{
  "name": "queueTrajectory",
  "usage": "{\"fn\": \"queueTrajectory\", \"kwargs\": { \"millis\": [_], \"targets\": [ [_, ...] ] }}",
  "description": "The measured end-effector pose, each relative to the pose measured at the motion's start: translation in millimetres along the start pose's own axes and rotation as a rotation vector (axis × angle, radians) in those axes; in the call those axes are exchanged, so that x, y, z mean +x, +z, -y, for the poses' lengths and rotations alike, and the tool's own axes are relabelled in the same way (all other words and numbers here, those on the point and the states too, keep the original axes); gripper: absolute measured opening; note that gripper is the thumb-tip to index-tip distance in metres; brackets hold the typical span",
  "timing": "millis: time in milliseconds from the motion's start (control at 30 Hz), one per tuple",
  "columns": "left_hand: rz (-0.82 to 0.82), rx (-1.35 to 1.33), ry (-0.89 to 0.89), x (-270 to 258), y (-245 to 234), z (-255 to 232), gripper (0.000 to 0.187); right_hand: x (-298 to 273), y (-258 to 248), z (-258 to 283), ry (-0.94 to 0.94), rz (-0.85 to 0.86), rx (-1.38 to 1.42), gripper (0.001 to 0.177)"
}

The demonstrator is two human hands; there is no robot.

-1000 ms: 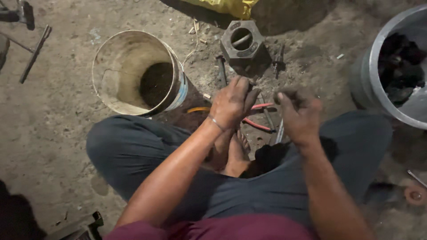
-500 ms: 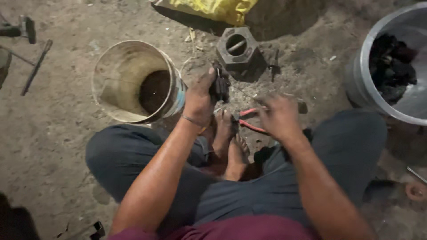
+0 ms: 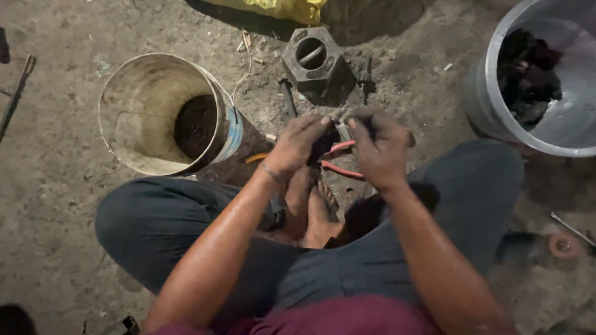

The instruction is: The person sits on the floor and uses pliers to manipulate a small metal part, occasionally using a hammer to strike it. The person repeatedly adjusts the part with the pliers and hammers it against a metal block.

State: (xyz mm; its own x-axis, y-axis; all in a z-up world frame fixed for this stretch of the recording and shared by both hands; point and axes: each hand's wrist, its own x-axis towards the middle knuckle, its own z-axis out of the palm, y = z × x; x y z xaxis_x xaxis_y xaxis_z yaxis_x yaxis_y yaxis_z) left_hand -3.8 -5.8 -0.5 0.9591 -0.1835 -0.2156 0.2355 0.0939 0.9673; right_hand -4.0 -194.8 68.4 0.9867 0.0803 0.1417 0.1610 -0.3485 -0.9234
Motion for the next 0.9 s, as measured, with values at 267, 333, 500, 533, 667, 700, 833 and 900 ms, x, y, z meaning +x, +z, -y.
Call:
{"fn": "queueTrajectory", "kwargs": {
  "millis": [267,333,500,533,667,700,833,900],
  "targets": [
    [-0.499,0.379,0.296,11,-28,7,0.033,-41,21,9,-0.48,0.232,-0.218,0.019],
    [-0.597,-0.052,0.056,10,-45,-5,0.034,-37,28,3,-0.472,0.212,-0.276,0.019],
    [-0.65,0.588,0.438,-10,-53,-24,0.031,-1,20,-16,-0.181,0.27,-0.501,0.016],
    [-0.622,0.981,0.646,-12,-50,-24,0.029,2,19,-18,-0.157,0.266,-0.494,0.015],
    [-0.463,0.283,0.298,-5,-34,-25,0.032,0,23,-19,-0.363,0.234,-0.406,0.041],
    [-0.435,0.267,0.195,-5,-29,-23,0.033,-3,25,-18,-0.304,0.23,-0.336,0.042],
    [-0.282,0.119,0.16,-7,-17,-22,0.036,-14,37,-21,0.12,0.319,0.117,0.037],
    [-0.32,0.279,0.224,-8,-18,-26,0.038,-15,42,-22,0.287,0.369,0.346,0.035]
  ]
}}
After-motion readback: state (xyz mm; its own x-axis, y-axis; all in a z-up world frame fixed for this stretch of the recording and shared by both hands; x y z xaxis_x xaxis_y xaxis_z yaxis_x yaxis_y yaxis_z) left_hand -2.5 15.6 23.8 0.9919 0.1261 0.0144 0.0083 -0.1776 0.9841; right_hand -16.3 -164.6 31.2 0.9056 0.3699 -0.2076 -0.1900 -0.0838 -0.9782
